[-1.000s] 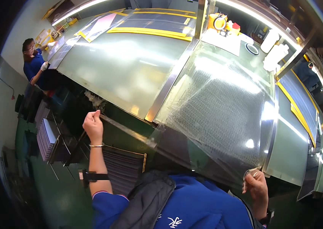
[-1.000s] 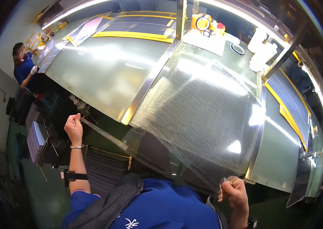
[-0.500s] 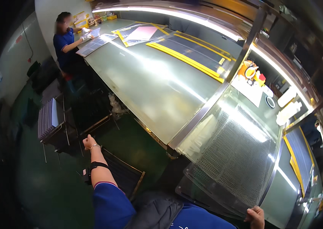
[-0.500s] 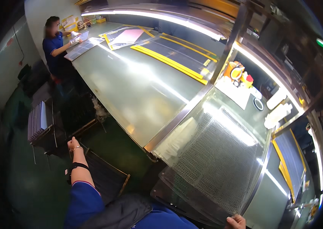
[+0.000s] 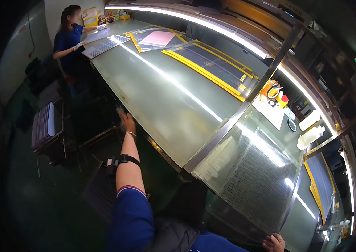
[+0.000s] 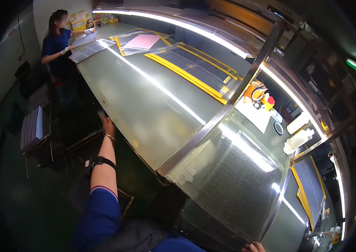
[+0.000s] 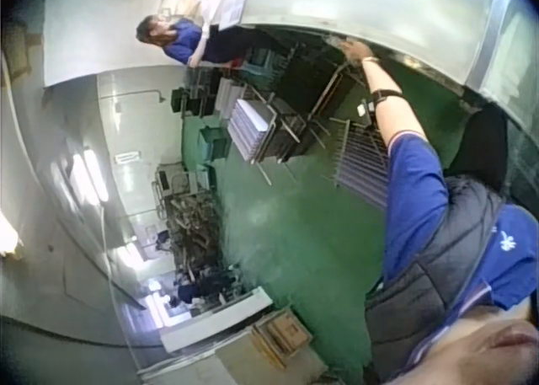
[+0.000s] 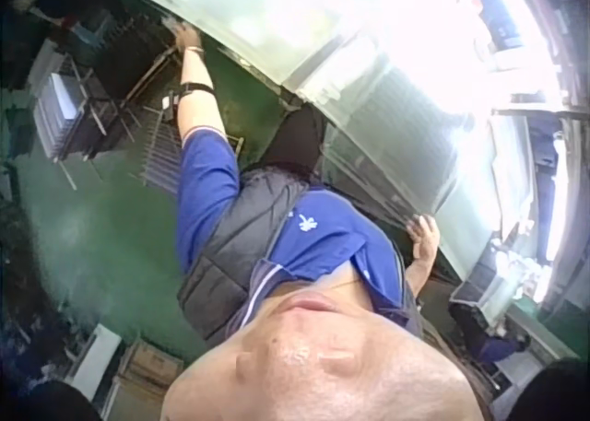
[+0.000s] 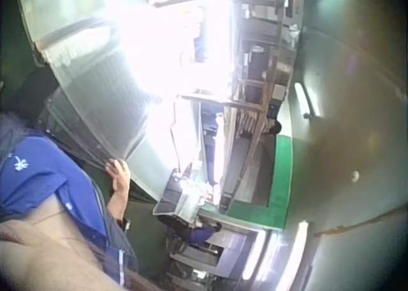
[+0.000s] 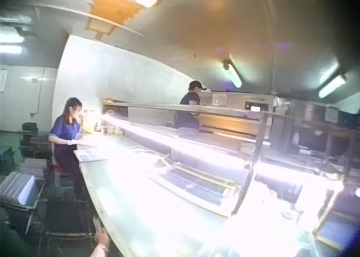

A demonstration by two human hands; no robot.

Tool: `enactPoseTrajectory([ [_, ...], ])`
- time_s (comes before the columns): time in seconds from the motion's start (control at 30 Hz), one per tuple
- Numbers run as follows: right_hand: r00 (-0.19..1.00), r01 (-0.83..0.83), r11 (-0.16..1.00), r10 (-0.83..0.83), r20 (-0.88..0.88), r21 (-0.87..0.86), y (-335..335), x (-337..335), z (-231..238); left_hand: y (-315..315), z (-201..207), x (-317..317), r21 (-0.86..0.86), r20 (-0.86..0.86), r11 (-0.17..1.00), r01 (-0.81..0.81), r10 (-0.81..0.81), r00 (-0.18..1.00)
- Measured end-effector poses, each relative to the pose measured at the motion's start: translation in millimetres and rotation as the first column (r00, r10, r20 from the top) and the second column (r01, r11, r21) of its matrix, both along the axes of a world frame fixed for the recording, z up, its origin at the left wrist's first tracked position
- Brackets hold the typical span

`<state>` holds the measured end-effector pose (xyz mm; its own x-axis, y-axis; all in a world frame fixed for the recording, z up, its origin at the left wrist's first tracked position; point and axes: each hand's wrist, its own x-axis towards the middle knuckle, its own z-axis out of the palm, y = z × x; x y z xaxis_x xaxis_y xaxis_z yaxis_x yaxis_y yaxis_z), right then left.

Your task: Inspecting and sorting thin sheets of material on a backlit table.

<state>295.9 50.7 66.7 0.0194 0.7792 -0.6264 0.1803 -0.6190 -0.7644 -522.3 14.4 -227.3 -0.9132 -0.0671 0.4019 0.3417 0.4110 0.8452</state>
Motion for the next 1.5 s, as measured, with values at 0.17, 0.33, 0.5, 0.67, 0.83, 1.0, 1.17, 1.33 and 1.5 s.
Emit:
enactPoseTrajectory([
  [0.17, 0.987, 0.157, 0.986, -0.158, 0.009, 0.054, -3, 11, -8, 6, 75, 57, -0.326, 0.374, 0.943, -0.069, 0.196, 0.907],
  [0.33, 0.996, 0.068, 0.984, -0.076, 0.042, 0.167, 3, 15, -3, -42, 123, 66, -0.227, 0.244, 0.967, 0.115, -0.058, 0.968],
  [0.5, 0.994, 0.033, 0.974, -0.056, 0.098, 0.223, 8, 18, 4, -30, 79, 49, -0.197, 0.042, 0.980, -0.018, 0.026, 0.999],
  [0.67, 0.995, 0.040, 0.966, -0.063, 0.081, 0.257, 7, 20, 5, -32, 89, 54, 0.705, 0.446, 0.709, -0.023, -0.417, 0.791],
  [0.83, 0.992, 0.084, 0.951, -0.107, 0.064, 0.297, 6, 22, 13, -64, 99, 62, 0.721, 0.561, 0.631, -0.287, -0.287, 0.776],
  [1.0, 0.967, -0.008, 0.928, -0.087, 0.238, 0.372, 19, 64, 13, -90, 52, 47, 0.426, 0.677, 0.695, -0.579, 0.179, 0.714],
  [1.17, 0.832, -0.208, 0.877, -0.075, 0.550, 0.434, 49, 114, 21, -57, 27, 52, 0.672, 0.668, 0.733, -0.105, -0.539, 0.513],
  [1.33, 0.830, -0.359, 0.818, 0.060, 0.555, 0.449, 97, 87, 50, -48, 16, 55, 0.227, 0.148, 0.915, -0.334, 0.307, 0.940],
  [1.5, 0.623, -0.529, 0.549, -0.267, 0.735, 0.647, 168, 106, 50, 3, 220, 321, 0.154, -0.283, 0.815, 0.559, -0.505, 0.815],
])
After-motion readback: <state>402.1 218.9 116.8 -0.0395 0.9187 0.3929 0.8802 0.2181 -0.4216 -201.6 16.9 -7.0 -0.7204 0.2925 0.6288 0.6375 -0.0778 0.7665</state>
